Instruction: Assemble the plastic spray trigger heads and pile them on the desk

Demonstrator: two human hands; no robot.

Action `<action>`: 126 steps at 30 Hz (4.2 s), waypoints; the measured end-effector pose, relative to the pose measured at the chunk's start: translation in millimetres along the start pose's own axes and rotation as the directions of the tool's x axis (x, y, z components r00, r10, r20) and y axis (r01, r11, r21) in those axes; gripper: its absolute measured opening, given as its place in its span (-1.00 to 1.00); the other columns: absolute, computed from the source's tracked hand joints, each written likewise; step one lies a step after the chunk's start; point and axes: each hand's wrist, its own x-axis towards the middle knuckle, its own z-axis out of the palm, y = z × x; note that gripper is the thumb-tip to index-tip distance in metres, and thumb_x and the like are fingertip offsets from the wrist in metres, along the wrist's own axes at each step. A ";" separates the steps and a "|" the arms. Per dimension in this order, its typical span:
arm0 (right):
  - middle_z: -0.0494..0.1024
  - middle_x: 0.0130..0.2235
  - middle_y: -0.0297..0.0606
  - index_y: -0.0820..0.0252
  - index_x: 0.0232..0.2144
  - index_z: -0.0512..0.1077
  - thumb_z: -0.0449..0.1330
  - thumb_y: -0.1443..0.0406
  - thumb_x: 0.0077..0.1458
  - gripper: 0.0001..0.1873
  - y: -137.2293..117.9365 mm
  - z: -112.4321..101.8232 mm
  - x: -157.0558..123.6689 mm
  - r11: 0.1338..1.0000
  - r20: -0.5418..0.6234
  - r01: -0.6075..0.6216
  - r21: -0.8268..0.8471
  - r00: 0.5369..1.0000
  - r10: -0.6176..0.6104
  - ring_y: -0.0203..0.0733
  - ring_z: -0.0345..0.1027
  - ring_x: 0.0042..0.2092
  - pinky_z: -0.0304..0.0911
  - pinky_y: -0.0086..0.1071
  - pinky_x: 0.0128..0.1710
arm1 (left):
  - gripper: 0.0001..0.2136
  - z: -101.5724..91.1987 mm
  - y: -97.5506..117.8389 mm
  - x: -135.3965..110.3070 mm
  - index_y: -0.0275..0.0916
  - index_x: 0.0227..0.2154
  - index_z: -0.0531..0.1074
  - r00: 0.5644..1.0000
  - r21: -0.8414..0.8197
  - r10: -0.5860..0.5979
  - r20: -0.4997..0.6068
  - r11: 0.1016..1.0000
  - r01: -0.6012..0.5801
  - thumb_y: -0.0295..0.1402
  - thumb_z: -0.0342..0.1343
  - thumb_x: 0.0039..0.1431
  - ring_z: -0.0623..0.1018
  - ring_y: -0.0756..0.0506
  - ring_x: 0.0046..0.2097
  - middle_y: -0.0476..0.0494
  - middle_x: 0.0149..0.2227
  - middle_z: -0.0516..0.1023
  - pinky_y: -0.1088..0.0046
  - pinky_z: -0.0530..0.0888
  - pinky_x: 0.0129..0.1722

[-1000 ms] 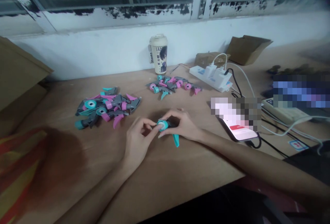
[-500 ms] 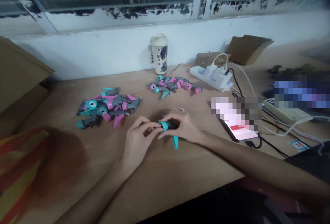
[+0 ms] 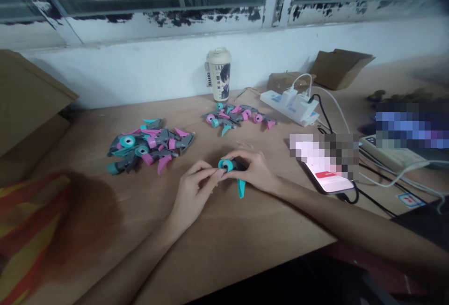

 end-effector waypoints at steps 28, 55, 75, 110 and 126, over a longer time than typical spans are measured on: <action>0.57 -0.35 -0.37 0.09 -0.35 0.47 0.39 0.14 -0.25 -0.65 -7.5 2.8 -2.9 0.998 0.016 -0.012 0.064 1.000 0.011 -0.23 0.40 -0.28 0.19 -0.21 -0.07 | -0.73 -0.7 8.6 -0.3 -0.22 -0.32 0.49 0.995 0.106 0.019 -0.101 0.994 -0.009 -0.23 -0.08 0.25 0.44 0.01 -0.37 -0.09 -0.33 0.39 0.55 0.41 -0.48; 0.58 -0.27 -0.40 0.04 -0.27 0.45 0.30 0.16 -0.09 -0.73 -10.8 10.0 -12.8 0.996 0.001 -0.077 0.046 0.997 0.077 -0.19 0.47 -0.20 -0.02 0.05 0.20 | -0.81 -3.8 4.0 -4.7 -0.18 -0.21 0.47 0.974 0.254 0.212 -0.085 0.949 -0.185 -0.27 0.04 0.19 0.39 0.06 -0.46 -0.02 -0.39 0.37 0.55 0.35 -0.44; 0.59 -0.25 -0.35 0.06 -0.33 0.49 0.36 0.14 -0.19 -0.70 -49.3 31.0 61.7 1.000 -0.013 0.027 0.001 1.000 -0.027 -0.12 0.44 -0.17 0.19 -0.10 -0.02 | -0.66 -8.7 -24.7 14.2 -0.27 -0.49 0.32 0.889 -0.617 -0.333 -0.314 0.784 0.076 -0.10 -0.12 0.18 0.38 0.05 -0.61 0.02 -0.60 0.31 0.60 0.28 -0.67; 0.53 -0.08 -0.14 0.20 -0.14 0.47 0.24 0.29 0.02 -0.70 -51.0 139.0 196.6 0.826 0.563 0.365 -0.430 0.824 -0.071 -0.05 0.32 0.02 -0.10 -0.06 0.10 | -0.93 -4.6 -22.7 3.3 -0.25 -0.35 0.36 0.961 -0.018 -0.081 -0.265 0.997 0.079 -0.38 0.01 0.15 0.43 0.00 -0.42 -0.04 -0.44 0.41 0.49 0.35 -0.41; 0.60 -0.38 -0.29 0.06 -0.33 0.54 0.25 0.13 -0.08 -0.77 86.7 -14.5 125.8 0.950 0.146 -0.043 -0.310 0.985 0.093 -0.14 0.45 -0.34 0.32 -0.20 -0.28 | -0.90 -6.7 -23.5 6.3 -0.23 -0.29 0.36 0.965 0.016 -0.090 -0.245 0.995 0.097 -0.36 0.00 0.16 0.41 0.03 -0.48 -0.01 -0.43 0.38 0.52 0.33 -0.48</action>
